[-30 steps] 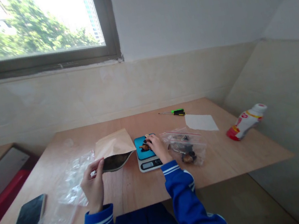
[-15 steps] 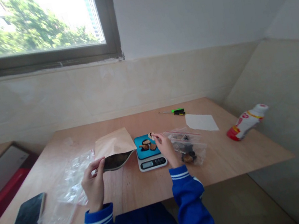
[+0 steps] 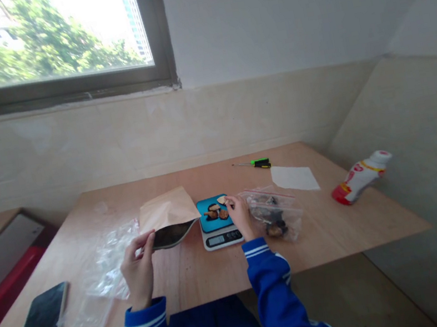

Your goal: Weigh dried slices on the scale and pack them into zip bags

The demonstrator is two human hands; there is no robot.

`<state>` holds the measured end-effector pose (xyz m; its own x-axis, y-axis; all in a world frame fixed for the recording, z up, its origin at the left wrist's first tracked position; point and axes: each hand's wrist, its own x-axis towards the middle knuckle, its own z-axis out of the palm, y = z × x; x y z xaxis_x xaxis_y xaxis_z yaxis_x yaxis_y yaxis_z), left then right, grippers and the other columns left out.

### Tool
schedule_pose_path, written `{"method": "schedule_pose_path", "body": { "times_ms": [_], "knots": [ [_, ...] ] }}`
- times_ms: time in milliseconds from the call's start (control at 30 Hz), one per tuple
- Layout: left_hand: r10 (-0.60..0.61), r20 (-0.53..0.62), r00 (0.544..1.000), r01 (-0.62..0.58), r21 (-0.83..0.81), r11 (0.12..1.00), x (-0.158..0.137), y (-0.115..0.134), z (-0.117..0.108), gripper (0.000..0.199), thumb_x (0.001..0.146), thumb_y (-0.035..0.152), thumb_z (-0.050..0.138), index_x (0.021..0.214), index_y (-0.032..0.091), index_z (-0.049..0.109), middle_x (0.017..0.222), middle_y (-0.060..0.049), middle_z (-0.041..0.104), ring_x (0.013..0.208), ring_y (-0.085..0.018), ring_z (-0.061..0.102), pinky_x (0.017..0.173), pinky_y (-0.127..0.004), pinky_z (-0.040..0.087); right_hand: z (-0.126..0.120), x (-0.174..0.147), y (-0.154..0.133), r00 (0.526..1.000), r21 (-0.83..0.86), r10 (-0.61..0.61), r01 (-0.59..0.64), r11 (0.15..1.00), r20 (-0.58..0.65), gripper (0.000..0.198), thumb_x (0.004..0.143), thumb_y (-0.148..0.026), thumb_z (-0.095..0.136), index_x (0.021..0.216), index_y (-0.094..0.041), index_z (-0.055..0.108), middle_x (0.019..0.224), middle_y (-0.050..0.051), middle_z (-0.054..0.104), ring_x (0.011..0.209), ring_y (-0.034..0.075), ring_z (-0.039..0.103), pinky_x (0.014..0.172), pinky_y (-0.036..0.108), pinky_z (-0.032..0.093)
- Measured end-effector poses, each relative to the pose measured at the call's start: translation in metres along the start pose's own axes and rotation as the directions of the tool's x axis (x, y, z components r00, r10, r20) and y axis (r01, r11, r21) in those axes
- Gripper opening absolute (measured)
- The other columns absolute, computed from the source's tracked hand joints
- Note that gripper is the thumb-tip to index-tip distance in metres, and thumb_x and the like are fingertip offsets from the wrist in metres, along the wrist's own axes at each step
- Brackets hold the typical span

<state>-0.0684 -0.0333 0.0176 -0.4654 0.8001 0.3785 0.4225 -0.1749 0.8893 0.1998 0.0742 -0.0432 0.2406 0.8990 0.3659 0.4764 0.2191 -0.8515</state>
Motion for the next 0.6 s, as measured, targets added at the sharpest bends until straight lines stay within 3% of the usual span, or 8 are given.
{"method": "schedule_pose_path", "body": {
  "times_ms": [67,167,267,333,433,500,600],
  "knots": [
    [0.001,-0.002,1.000,-0.001,0.002,1.000,0.000,0.000,0.000,0.028,0.080,0.047,0.061,0.091,0.023,0.071,0.092,-0.004,0.071,0.089,-0.020,0.063,0.069,-0.030,0.051,-0.003,-0.002,-0.009,1.000,-0.003,-0.017,0.017,1.000,-0.023,0.020,0.078,-0.026,0.052,0.086,-0.017,0.068,0.100,0.014,0.069,0.105,0.028,0.058,0.100,0.050,0.039],
    [-0.008,0.000,1.000,0.008,-0.002,1.000,0.000,0.000,0.001,0.028,0.080,0.046,0.061,0.091,0.023,0.071,0.092,-0.004,0.071,0.089,-0.020,0.063,0.069,-0.029,0.051,-0.009,-0.009,-0.032,0.999,0.044,-0.042,0.042,0.998,-0.011,0.023,0.082,-0.027,0.049,0.092,-0.017,0.067,0.102,0.012,0.068,0.103,0.024,0.060,0.096,0.043,0.044],
    [-0.018,0.006,1.000,0.018,-0.025,1.000,-0.001,0.000,0.003,0.028,0.080,0.046,0.061,0.092,0.022,0.071,0.093,-0.004,0.071,0.090,-0.019,0.063,0.071,-0.029,0.052,-0.015,-0.021,-0.069,0.980,0.266,-0.083,0.033,0.964,0.179,0.022,0.085,-0.026,0.048,0.092,-0.018,0.067,0.096,0.008,0.070,0.093,0.020,0.065,0.088,0.035,0.051],
    [-0.016,0.012,1.000,0.016,-0.028,0.999,-0.003,0.000,0.006,0.027,0.081,0.045,0.061,0.092,0.022,0.071,0.093,-0.003,0.071,0.090,-0.019,0.063,0.072,-0.028,0.052,-0.018,-0.030,-0.097,0.917,0.385,-0.178,0.030,0.922,0.356,0.022,0.086,-0.024,0.048,0.090,-0.019,0.069,0.094,0.006,0.070,0.089,0.018,0.066,0.083,0.032,0.053],
    [0.000,0.018,1.000,0.000,-0.013,1.000,-0.006,0.001,0.008,0.025,0.082,0.043,0.061,0.093,0.023,0.071,0.094,-0.003,0.071,0.091,-0.018,0.063,0.073,-0.028,0.052,-0.012,-0.044,-0.130,0.770,0.411,-0.321,0.084,0.908,0.551,0.031,0.087,-0.016,0.042,0.094,-0.020,0.072,0.101,0.004,0.071,0.100,0.017,0.064,0.092,0.032,0.050],
    [0.013,0.016,1.000,-0.013,-0.005,1.000,-0.007,0.001,0.009,0.025,0.082,0.043,0.060,0.094,0.024,0.071,0.095,-0.003,0.071,0.092,-0.019,0.063,0.073,-0.028,0.051,-0.002,-0.052,-0.142,0.698,0.330,-0.344,0.161,0.930,0.628,0.037,0.086,-0.011,0.039,0.102,-0.021,0.071,0.111,0.004,0.069,0.111,0.017,0.060,0.101,0.034,0.044],
    [0.031,0.006,1.000,-0.031,0.001,1.000,-0.009,0.001,0.010,0.026,0.082,0.043,0.060,0.094,0.023,0.071,0.095,-0.004,0.071,0.092,-0.019,0.062,0.071,-0.028,0.052,0.019,-0.064,-0.148,0.663,0.112,-0.303,0.315,0.942,0.685,0.043,0.085,-0.005,0.036,0.114,-0.016,0.066,0.124,0.008,0.064,0.121,0.019,0.054,0.106,0.036,0.039]
  ]
}}
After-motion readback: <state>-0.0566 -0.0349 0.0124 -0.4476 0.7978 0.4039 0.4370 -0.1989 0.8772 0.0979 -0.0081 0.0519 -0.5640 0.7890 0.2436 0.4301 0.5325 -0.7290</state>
